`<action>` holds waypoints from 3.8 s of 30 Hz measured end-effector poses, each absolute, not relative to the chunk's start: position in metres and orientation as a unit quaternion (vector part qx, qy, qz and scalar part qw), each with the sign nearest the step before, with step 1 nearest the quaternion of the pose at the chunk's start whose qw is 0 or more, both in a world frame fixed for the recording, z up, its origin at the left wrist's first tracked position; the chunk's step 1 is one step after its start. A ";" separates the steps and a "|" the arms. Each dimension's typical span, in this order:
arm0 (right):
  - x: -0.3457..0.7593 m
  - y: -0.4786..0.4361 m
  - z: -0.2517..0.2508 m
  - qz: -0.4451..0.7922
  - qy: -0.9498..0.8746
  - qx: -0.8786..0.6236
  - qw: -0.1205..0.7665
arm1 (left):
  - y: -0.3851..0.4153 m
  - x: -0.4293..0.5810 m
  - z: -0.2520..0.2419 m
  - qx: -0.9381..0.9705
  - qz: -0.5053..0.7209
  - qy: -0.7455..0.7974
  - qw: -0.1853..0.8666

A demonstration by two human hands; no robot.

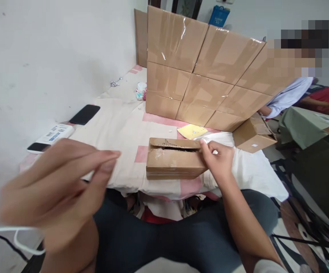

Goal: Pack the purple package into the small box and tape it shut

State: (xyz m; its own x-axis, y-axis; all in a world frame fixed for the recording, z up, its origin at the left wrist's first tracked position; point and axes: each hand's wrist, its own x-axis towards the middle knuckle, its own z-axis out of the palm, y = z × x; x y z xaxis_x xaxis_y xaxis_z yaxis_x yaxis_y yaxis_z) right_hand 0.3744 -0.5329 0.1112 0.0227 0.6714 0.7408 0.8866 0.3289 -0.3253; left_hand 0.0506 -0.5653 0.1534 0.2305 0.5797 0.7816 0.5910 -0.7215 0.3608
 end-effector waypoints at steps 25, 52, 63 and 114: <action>0.336 -0.517 0.106 0.009 -0.814 -0.558 0.163 | -0.456 0.091 0.102 -0.853 -0.258 -0.409 -0.196; 0.340 -0.514 0.104 0.024 -0.812 -0.556 0.177 | -0.461 0.100 0.102 -0.900 -0.246 -0.352 -0.078; 0.341 -0.512 0.103 0.028 -0.809 -0.560 0.176 | -0.461 0.100 0.096 -0.865 -0.234 -0.428 -0.116; 0.484 -0.326 0.038 0.122 -0.685 -0.703 0.149 | -0.423 0.014 0.085 -0.645 -0.210 -0.567 -0.468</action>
State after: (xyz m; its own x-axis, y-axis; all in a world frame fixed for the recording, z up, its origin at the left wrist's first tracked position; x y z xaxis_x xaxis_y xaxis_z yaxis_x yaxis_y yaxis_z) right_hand 0.4836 -0.3261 0.0379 0.0325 0.9989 0.0324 0.9260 -0.0179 -0.3771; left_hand 0.0140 -0.4228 0.0852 0.2696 0.9273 -0.2596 0.5340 0.0804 0.8417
